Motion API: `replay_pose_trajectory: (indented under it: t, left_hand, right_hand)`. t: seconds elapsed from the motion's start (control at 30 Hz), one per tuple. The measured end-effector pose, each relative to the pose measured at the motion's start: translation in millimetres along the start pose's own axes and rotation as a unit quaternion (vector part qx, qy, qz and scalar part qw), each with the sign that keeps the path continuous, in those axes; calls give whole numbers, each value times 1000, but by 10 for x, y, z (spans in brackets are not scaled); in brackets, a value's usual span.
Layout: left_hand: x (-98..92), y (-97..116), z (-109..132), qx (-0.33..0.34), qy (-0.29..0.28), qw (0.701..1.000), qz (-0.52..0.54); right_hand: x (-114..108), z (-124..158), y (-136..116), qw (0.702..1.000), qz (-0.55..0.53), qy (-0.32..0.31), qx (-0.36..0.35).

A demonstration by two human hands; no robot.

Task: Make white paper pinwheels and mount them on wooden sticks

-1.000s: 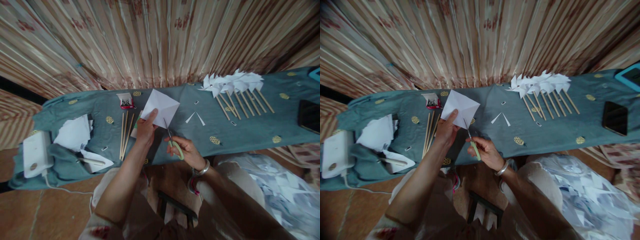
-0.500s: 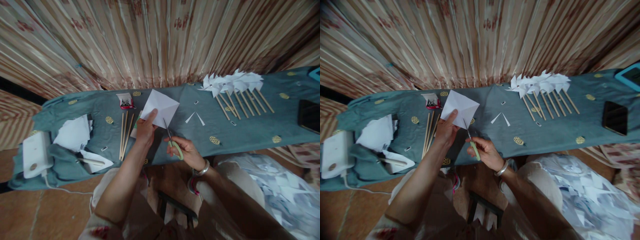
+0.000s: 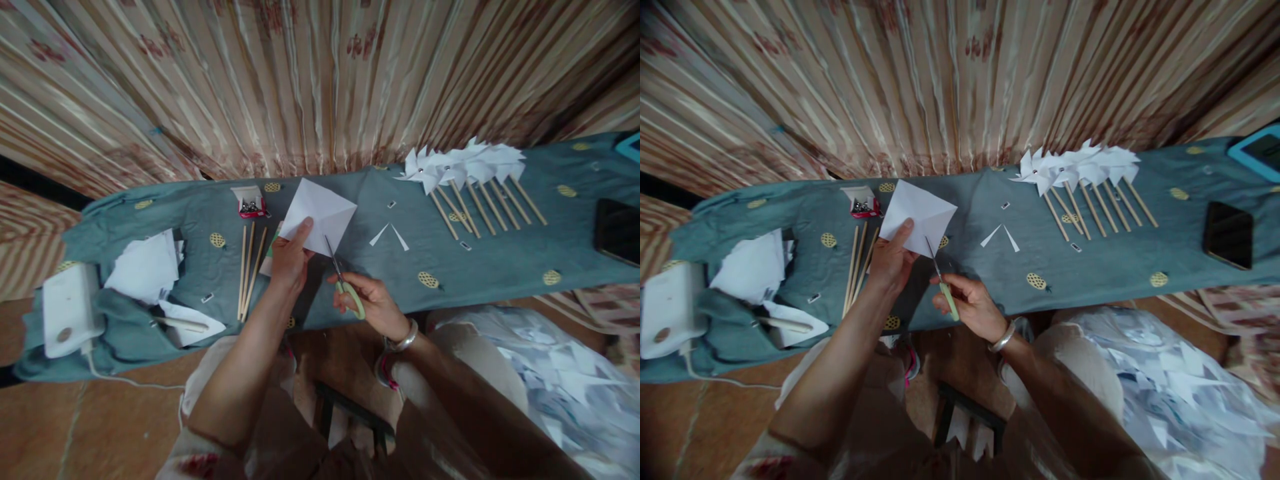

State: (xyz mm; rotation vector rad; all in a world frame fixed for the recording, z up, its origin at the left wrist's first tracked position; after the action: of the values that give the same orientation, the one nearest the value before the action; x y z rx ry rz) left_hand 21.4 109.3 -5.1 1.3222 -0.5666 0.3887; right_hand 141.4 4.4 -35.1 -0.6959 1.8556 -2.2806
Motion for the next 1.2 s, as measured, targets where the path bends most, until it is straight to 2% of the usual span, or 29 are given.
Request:
replay_pose_trajectory:
  t: [0.7, 1.2]
  left_hand:
    - [14, 6, 9, -3, 1, 1000, 11]
    - [-3, -8, 15, -20, 8, 1000, 5]
  right_hand:
    - [2, -6, 15, 1000, -22, 18, -2]
    - [20, 0, -21, 999, -6, 20, 30]
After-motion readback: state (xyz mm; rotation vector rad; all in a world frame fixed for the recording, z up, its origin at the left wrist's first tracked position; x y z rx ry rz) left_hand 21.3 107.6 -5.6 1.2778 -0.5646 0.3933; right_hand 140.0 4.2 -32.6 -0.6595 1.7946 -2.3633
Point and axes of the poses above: each hand's wrist, its own z-axis away from the middle knuckle, its own x-axis out of the palm, y = z × x, the point moved 7 cm from there along -z, towards the middle knuckle, and after that the axes turned 14 degrees about -y, right-handed, at the moved point
